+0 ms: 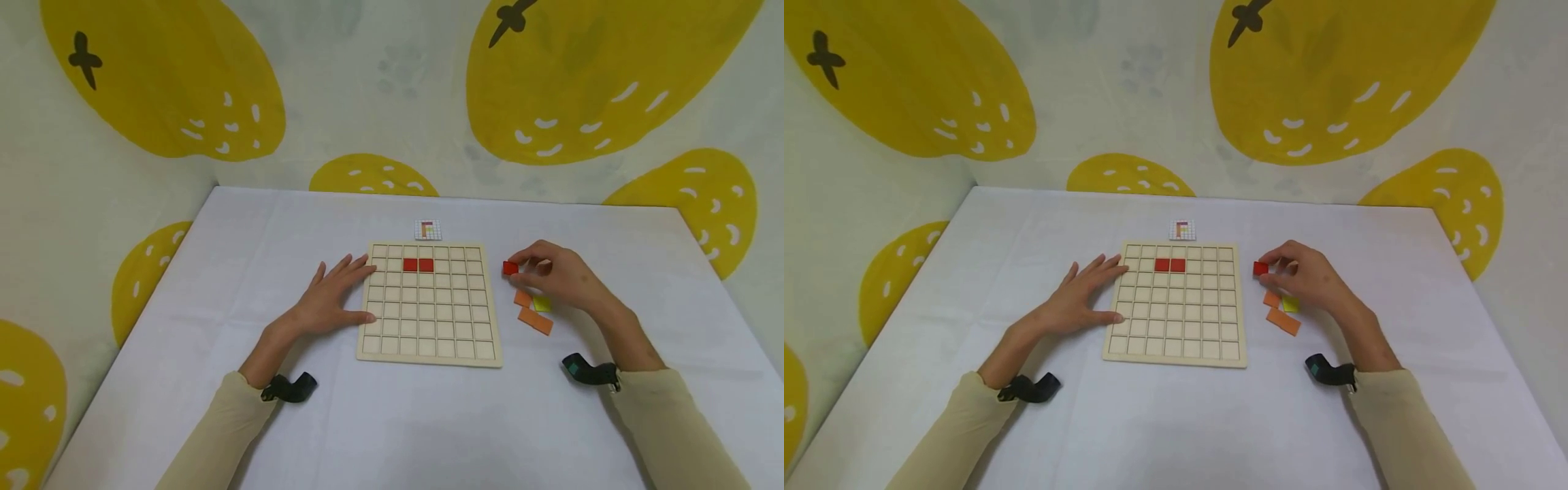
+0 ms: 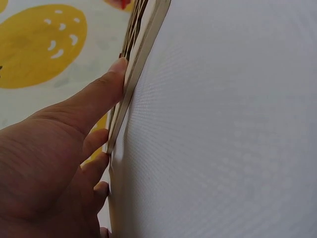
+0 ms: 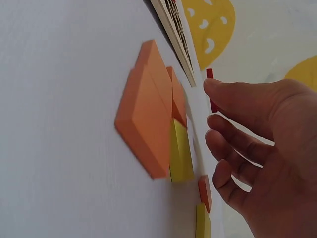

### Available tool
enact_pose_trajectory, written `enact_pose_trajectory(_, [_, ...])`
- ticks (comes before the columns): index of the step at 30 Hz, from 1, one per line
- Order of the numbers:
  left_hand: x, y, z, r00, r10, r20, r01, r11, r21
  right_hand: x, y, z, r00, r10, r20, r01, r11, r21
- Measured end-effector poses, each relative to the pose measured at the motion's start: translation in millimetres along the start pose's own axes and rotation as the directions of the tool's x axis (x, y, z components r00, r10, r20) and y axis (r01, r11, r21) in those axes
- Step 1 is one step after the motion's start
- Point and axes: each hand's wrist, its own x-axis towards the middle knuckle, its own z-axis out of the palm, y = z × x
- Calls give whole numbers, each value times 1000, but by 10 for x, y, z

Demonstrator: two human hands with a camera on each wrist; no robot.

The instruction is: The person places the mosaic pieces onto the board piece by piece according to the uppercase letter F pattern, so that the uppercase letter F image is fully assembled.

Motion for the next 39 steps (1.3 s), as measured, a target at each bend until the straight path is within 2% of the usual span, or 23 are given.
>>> enact_pose_trajectory(11, [6, -6, -7, 1000, 4, -4, -4, 1000, 8, 142, -164, 160, 1000, -27, -12, 28, 999, 19])
enact_pose_trajectory(19, [-8, 11, -31, 1000, 5, -6, -5, 1000, 2, 207, -318, 195, 1000, -28, -1, 28, 999, 42])
enact_pose_trajectory(35, [-15, 2, -10, 1000, 13, -6, -13, 1000, -6, 328, -442, 369, 997, -65, 35, 62, 994, 86])
enact_pose_trajectory(39, [-15, -5, -9, 1000, 14, -8, -14, 1000, -12, 335, -487, 408, 997, -55, 54, 49, 993, 105])
